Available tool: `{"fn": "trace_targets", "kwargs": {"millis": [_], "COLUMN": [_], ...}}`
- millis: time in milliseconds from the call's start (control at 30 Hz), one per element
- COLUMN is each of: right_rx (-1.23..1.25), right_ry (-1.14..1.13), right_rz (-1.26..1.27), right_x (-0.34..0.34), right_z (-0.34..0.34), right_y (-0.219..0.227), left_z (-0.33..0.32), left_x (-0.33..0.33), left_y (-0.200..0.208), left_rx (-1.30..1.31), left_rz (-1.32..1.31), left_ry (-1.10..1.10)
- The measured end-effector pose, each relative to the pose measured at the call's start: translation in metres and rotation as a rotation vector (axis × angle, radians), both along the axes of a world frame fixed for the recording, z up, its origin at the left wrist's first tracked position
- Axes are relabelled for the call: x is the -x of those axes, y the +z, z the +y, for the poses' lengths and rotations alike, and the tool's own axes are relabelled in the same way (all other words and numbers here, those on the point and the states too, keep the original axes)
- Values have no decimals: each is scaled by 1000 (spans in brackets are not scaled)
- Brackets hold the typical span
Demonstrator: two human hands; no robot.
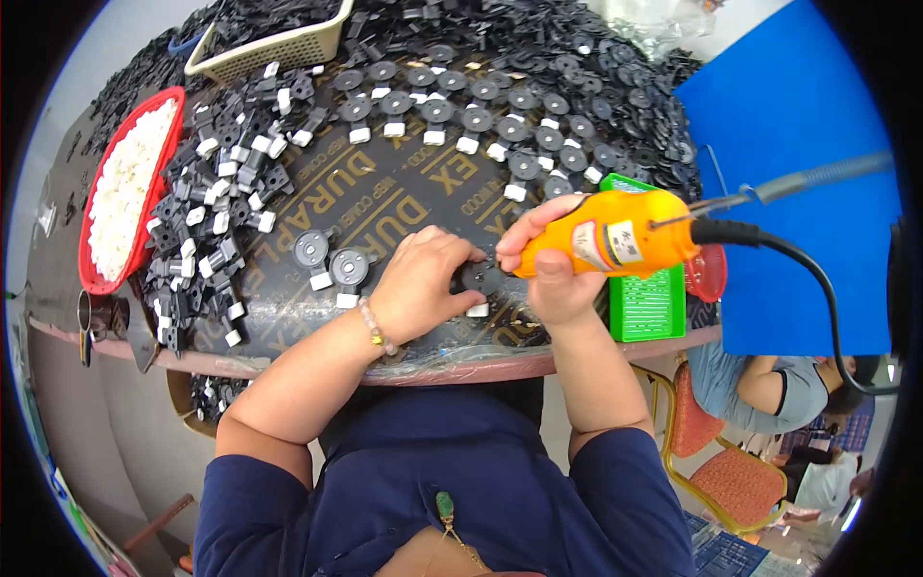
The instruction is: The person assembles plastic components by fitting circular pieces onto plastic bases and securing them with screws using an electric screwdriver.
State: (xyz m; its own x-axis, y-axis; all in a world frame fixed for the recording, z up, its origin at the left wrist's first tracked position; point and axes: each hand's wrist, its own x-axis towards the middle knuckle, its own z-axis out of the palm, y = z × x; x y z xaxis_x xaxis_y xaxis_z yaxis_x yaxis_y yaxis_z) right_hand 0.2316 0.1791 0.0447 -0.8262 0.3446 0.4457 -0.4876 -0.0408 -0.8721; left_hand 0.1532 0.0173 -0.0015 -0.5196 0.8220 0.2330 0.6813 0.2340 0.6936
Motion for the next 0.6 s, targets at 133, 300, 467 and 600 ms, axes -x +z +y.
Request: {"fn": "trace_targets", "kwargs": {"millis": [133,300,467,600], "right_rx": [62,-209,-184,-173], "right_ry": [-32,-469,-680,-675], "right_rz": [120,162,77,119], "right_x": [-9,-53,-73,-75], "right_z": [28,105,156,161], "right_y": [-4,20,-3,-15], "left_z": [-4,-4,4,4], "left_x": [-2,-7,-9,-9], "left_y": [-1,1,2,1], "left_rx": [-26,-8,26,-3], "left_rz": [5,60,21,44], "left_ry": [-13,28,13,9]}}
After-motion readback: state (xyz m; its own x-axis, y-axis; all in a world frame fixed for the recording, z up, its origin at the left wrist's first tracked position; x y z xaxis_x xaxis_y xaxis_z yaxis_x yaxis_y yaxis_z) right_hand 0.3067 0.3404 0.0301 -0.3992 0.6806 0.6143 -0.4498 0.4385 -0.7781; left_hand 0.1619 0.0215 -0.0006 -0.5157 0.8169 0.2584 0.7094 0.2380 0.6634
